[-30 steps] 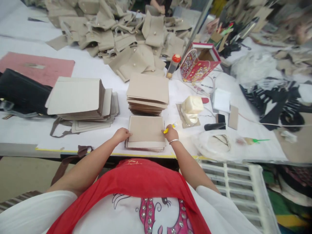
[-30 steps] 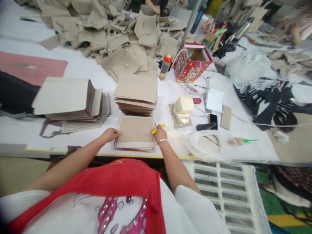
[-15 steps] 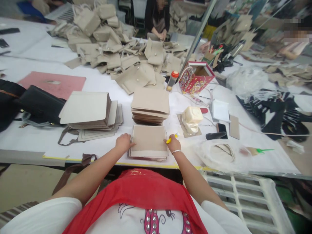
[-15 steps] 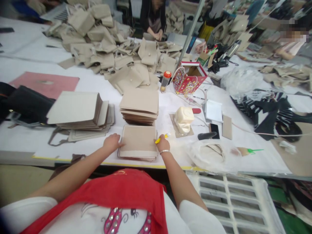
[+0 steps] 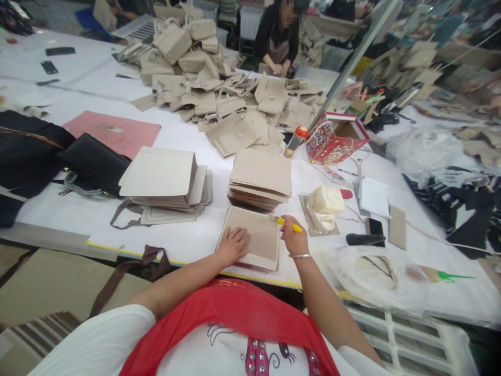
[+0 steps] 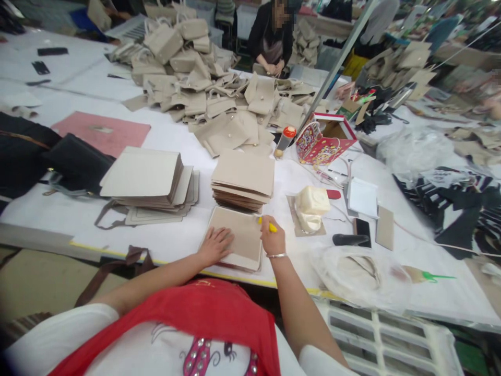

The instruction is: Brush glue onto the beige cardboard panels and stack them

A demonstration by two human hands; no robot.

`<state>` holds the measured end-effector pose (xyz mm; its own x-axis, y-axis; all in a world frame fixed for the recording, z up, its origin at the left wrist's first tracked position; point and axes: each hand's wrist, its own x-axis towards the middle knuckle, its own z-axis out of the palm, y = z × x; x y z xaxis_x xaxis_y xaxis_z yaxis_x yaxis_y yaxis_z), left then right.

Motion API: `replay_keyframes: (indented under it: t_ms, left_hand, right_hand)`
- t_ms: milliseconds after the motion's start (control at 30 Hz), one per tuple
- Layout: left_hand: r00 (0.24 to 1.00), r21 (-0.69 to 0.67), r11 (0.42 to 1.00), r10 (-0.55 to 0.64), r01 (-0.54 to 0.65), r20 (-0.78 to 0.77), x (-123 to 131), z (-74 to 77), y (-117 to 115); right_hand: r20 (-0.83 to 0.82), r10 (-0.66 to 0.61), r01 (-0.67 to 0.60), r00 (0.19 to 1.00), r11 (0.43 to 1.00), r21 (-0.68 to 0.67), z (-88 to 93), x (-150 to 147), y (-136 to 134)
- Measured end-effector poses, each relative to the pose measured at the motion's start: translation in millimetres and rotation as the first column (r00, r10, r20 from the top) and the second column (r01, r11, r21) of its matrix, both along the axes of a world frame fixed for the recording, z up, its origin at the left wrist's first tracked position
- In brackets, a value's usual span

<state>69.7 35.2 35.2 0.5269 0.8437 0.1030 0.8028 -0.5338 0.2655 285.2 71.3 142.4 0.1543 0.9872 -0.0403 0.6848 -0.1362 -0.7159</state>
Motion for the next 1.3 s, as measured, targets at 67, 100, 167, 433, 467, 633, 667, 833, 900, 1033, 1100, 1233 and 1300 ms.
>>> replay_keyframes:
  t_ms: [67, 100, 167, 433, 467, 633, 667, 833, 900, 1033, 1100, 1233, 1300]
  left_hand:
    - [1.0, -0.003, 1.0, 0.005, -0.005, -0.001, 1.3, 0.2, 0.5]
    - [1.0, -0.006, 1.0, 0.006, -0.006, -0.003, 2.2, 0.5, 0.8]
    - [1.0, -0.013, 1.0, 0.011, -0.011, -0.009, 3.6, 1.2, 1.6]
    - [1.0, -0.023, 1.0, 0.0, 0.0, -0.015, 2.0, 4.6, -0.3]
    - [1.0, -0.02, 1.0, -0.001, 0.0, -0.01, 1.8, 3.5, -0.6]
    - [1.0, -0.012, 1.0, -0.006, 0.006, 0.014, 4.2, -4.2, 0.5]
    - [1.0, -0.012, 1.0, -0.007, 0.007, 0.012, 5.0, -4.3, 0.6]
    - [1.0, -0.014, 1.0, 0.0, 0.0, -0.016, 9.3, 2.0, -1.3]
    - [1.0, -0.018, 1.0, 0.016, -0.016, -0.014, 11.2, 4.5, -2.5]
    - [0.999, -0.028, 0.999, 0.033, -0.033, -0.024, 14.5, 5.8, -4.4]
    - [0.999, -0.027, 0.999, 0.03, -0.031, -0.036, 15.8, 5.6, -4.7]
    - [0.998, -0.021, 0.999, 0.043, -0.044, -0.042, 17.7, 6.7, -4.7]
    - [0.998, -0.026, 0.998, 0.049, -0.05, -0.042, 18.3, 8.1, -4.6]
  right_hand:
    - [-0.345, -0.03, -0.02, 0.938, 0.99, -0.139, -8.3, -31.2, 17.1]
    - [-0.456, -0.06, -0.037, 0.888, 0.979, -0.201, -15.0, -48.3, 25.4]
    - [-0.563, -0.124, -0.036, 0.817, 0.964, -0.265, -30.2, -78.2, 39.8]
    - [-0.492, -0.334, 0.191, 0.804, 0.929, -0.318, -57.5, -34.3, 37.6]
    - [-0.477, -0.36, 0.226, 0.802, 0.922, -0.316, -55.9, -16.9, 30.5]
    - [-0.432, -0.465, 0.359, 0.773, 0.881, -0.307, -39.8, 50.1, -4.1]
    - [-0.437, -0.476, 0.377, 0.763, 0.877, -0.297, -36.7, 59.8, -9.7]
    - [-0.414, -0.392, 0.379, 0.822, 0.918, -0.116, -43.2, 106.3, -33.2]
    - [-0.202, -0.327, 0.32, 0.923, 0.945, -0.069, -60.8, 119.9, -39.2]
    - [0.403, -0.107, 0.149, 0.909, 0.986, -0.074, -110.1, 125.5, -43.9]
    - [0.54, -0.033, 0.087, 0.841, 0.993, -0.075, -131.2, 121.7, -44.3]
    - [0.586, 0.026, 0.028, 0.81, 0.996, -0.084, -151.5, 119.6, -45.7]
    - [0.566, 0.035, 0.014, 0.824, 0.997, -0.082, -152.1, 123.5, -46.6]
